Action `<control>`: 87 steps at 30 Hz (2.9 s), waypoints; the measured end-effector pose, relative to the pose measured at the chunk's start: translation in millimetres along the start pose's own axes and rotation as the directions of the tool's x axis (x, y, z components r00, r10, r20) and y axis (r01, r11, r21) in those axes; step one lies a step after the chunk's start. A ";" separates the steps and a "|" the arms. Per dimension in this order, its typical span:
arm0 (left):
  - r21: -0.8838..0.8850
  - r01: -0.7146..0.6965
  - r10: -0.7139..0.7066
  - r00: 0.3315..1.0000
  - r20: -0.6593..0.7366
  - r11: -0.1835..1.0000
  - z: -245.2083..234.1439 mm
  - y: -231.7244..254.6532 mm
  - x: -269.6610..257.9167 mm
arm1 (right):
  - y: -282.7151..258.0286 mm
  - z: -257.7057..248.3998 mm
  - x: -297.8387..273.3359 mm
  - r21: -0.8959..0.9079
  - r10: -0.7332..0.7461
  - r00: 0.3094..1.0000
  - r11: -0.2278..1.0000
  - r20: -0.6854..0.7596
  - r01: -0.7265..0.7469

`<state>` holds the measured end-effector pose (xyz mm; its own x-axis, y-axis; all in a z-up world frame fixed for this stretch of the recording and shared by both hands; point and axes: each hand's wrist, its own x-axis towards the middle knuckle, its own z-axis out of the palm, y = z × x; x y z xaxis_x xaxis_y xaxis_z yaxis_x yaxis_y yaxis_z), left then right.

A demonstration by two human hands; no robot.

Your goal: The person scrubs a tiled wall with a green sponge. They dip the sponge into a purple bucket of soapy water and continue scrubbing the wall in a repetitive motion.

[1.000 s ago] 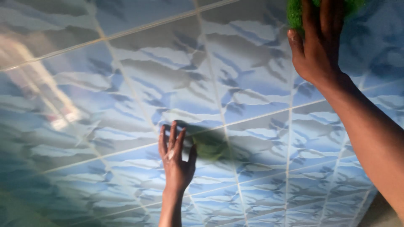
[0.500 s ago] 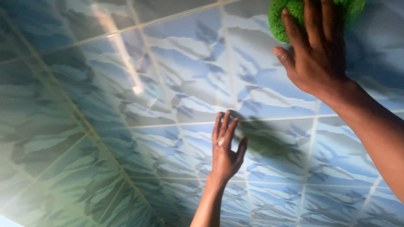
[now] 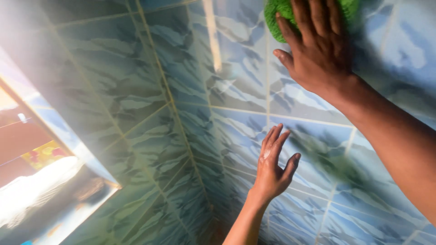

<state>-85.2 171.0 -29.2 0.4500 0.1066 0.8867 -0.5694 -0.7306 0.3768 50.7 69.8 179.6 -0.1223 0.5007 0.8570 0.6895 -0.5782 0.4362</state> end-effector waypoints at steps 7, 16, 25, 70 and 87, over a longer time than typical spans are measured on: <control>0.056 0.086 -0.086 0.996 -0.002 0.995 -30.4 -9.8 -30.0 | -55.3 72.2 55.5 -0.113 -0.117 0.988 0.988 -0.103 0.105; 0.118 0.176 -0.175 0.984 -0.016 0.977 -53.8 -16.0 -59.7 | -84.5 96.2 75.6 -0.156 -0.348 0.937 0.926 0.002 0.344; 0.071 0.227 -0.230 0.972 0.041 0.971 -23.6 -8.9 -66.8 | -34.2 55.3 38.7 -0.099 -0.522 0.836 0.835 0.167 0.541; 0.125 -0.117 0.092 0.978 0.188 0.985 254.1 137.6 -22.1 | 344.1 -313.5 -346.0 -0.465 -0.050 0.964 0.869 0.262 0.171; 0.264 -0.120 0.071 0.979 0.190 0.957 267.2 133.9 -25.1 | 459.7 -384.5 -530.9 -0.255 0.704 0.659 0.608 -0.266 -0.752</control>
<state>11.1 -109.7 -72.7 0.5311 -0.0754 0.8440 -0.4172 -0.8902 0.1830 158.0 -709.5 30.7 0.2145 -0.2485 0.9446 0.3290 -0.8922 -0.3094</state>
